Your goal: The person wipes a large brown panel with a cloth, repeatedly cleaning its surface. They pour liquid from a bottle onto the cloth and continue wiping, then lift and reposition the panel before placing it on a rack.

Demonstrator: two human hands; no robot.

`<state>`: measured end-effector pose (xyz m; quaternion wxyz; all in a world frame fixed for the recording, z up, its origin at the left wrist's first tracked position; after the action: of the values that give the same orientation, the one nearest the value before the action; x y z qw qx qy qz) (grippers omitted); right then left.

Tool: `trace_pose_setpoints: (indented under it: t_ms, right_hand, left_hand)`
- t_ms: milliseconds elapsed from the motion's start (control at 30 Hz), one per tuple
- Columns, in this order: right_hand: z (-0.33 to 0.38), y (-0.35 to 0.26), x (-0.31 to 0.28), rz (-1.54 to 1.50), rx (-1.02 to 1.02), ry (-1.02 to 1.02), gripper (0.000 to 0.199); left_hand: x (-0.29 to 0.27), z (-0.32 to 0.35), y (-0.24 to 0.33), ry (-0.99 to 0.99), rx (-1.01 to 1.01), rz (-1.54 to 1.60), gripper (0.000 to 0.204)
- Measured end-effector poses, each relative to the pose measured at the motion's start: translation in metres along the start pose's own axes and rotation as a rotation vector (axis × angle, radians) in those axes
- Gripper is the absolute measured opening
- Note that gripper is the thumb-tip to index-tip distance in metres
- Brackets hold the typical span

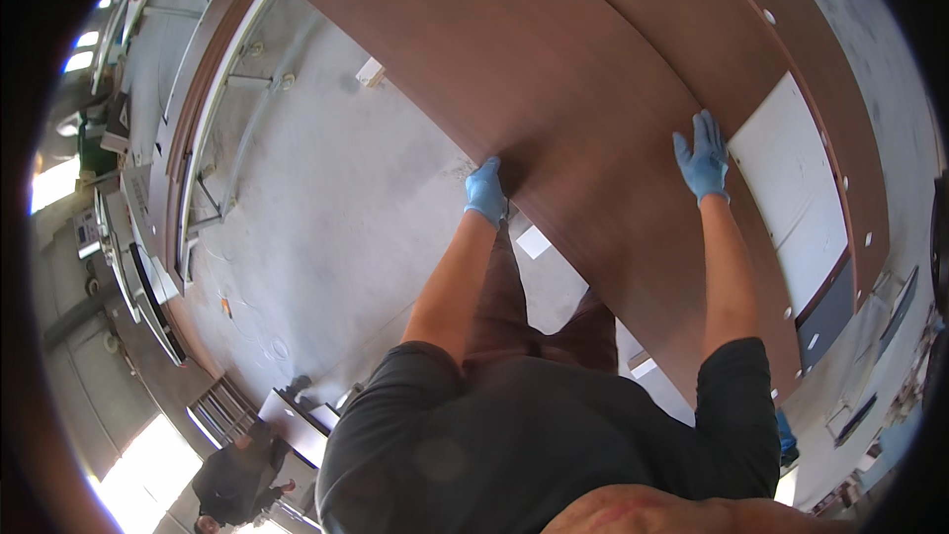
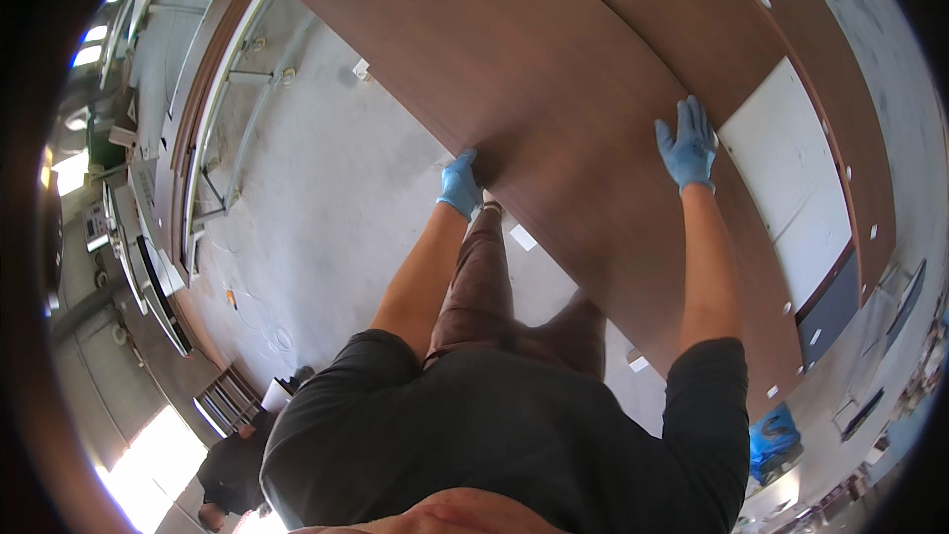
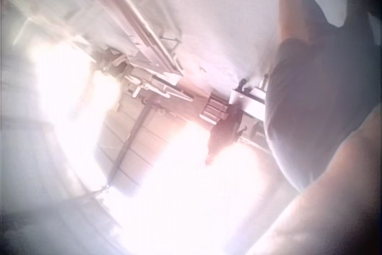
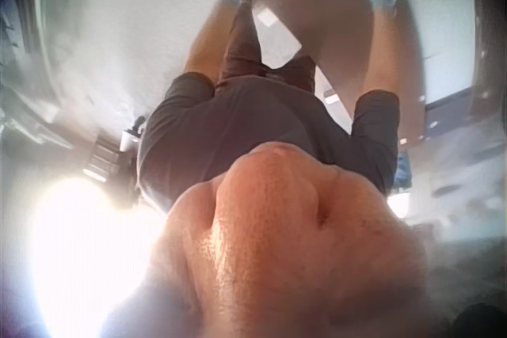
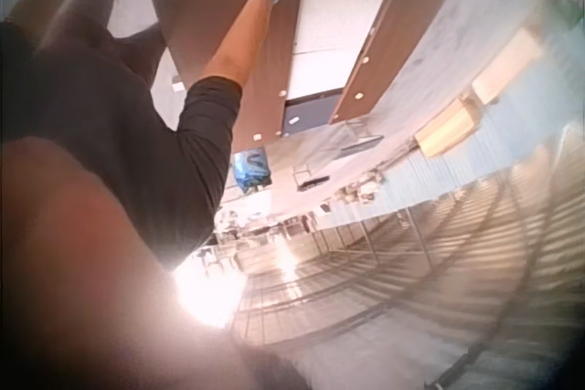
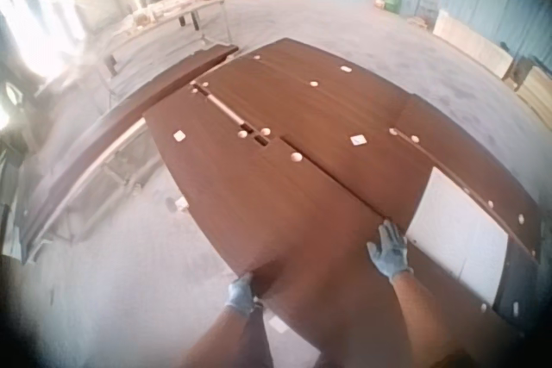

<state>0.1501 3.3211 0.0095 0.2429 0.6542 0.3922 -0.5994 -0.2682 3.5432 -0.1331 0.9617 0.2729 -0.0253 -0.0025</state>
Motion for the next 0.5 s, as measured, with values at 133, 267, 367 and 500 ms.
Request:
trace_pose_setpoints:
  t_ms: [133, 267, 367, 500]
  right_hand:
    - [-0.111, -0.013, 0.057, 0.097, 0.101, -0.250, 0.085]
    - [-0.168, -0.022, 0.099, 0.069, 0.200, -0.441, 0.095]
    - [-0.178, -0.025, 0.107, 0.036, 0.266, -0.484, 0.097]
    - [-0.178, -0.029, 0.098, -0.002, 0.286, -0.495, 0.096]
  left_hand:
    - [-0.004, -0.017, 0.049, -0.069, -0.017, 0.096, 0.050]
    - [0.003, -0.010, 0.073, 0.004, -0.128, 0.129, 0.051]
    - [0.011, 0.005, 0.089, 0.097, -0.108, 0.043, 0.049]
    - [0.020, 0.022, 0.100, 0.192, -0.159, -0.001, 0.045]
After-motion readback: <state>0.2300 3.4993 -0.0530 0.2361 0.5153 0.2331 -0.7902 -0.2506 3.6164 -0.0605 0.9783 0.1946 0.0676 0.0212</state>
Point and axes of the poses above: each hand's wrist, its own z-axis away from the middle knuckle, its own x-axis out of the palm, y = z × x, the point moved 6 cm from there along -z, towards the middle knuckle, and after that the axes turned 1 degree about -x, right-handed, at the moved point
